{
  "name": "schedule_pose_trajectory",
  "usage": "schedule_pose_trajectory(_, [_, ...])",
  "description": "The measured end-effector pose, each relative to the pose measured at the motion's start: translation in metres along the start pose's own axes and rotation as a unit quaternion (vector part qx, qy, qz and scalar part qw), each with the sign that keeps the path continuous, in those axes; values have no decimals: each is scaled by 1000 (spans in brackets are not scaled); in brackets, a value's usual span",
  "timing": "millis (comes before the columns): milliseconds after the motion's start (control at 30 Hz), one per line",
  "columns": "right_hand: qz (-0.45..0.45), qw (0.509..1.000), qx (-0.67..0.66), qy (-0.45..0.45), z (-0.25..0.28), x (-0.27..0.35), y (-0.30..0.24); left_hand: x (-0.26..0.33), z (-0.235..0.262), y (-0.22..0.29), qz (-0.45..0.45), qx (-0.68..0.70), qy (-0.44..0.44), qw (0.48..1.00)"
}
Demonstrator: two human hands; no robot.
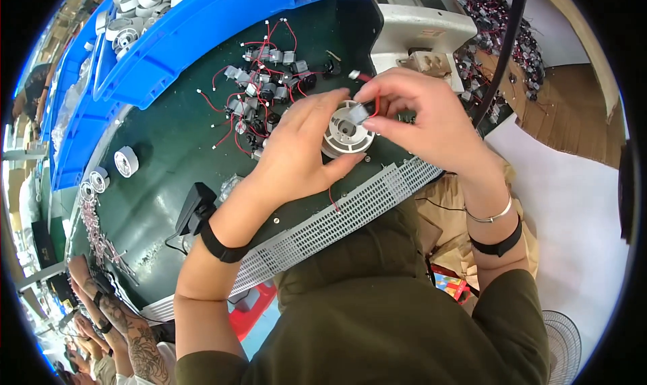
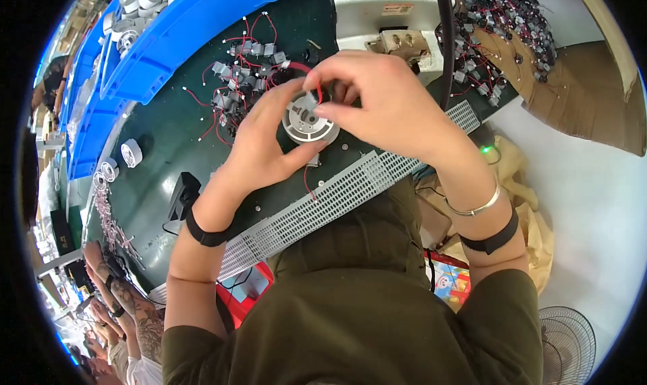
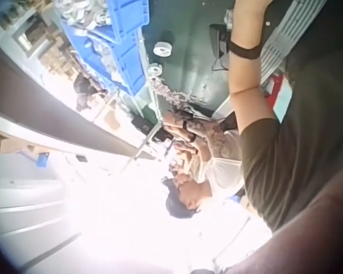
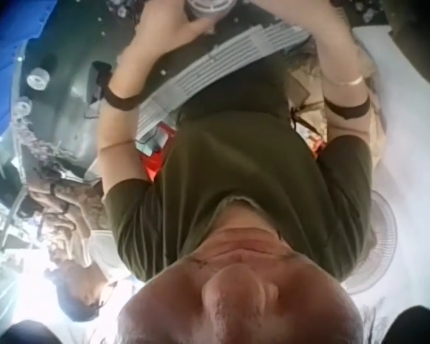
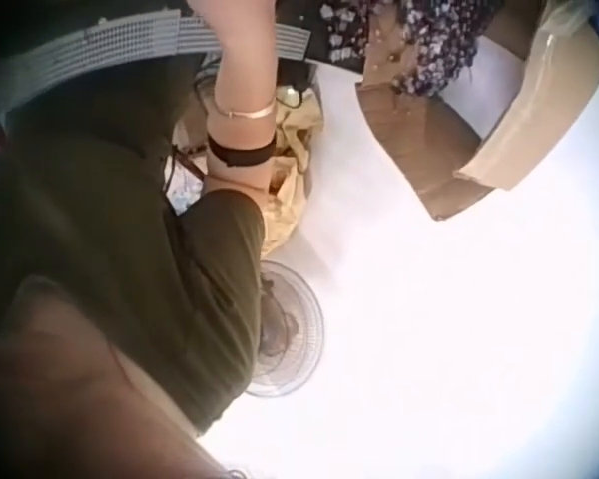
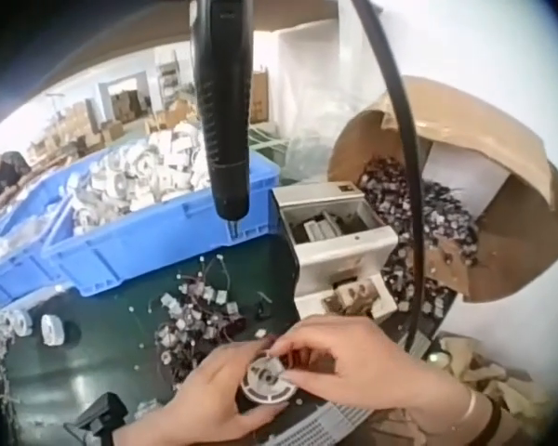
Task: The person assembles a device by fitting a motor into a plastic housing, driving screws into the assembly with a power screwdriver, and repeating the process.
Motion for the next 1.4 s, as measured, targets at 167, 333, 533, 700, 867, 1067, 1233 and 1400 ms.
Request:
schedule_pose_trajectory(167, [146,985,94,1,-5,-9,-3,-9,8,-7,-12,32,-40,999])
schedule_pose_trajectory(333, [66,992,69,82,4,-7,-11,-7,17,-3,5,108,-26,994])
schedule_pose_trajectory(533, [33,998,31,53,-7,-2,-3,1,16,-3,8,45,36,998])
schedule_pose_trajectory(700, [58,991,105,58,-18,0,-4,2,5,-5,-12,12,58,998])
schedule_pose_trajectory(867, [117,970,201,66,-25,2,-5,5,2,-8,-9,26,77,997])
schedule_pose_trajectory(1067, [155,968,194,44,5,-11,-25,11,6,-8,-23,30,102,994])
schedule_pose_trajectory(1233, [225,904,0,363,0,-98,-90,17,4,-3,-184,-84,129,971])
schedule_pose_trajectory(1400, [182,925,-320,98,9,-160,-130,16,1,1,-208,-108,85,968])
Point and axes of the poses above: each hand's wrist, its own x-axis away from the middle knuckle, its own z-axis out of the back of the hand, y = z × x, the point moved 1 cm from there along -x, towards the middle knuckle, and after that the axes turned 13 degrees about y, right-handed, at the moved point
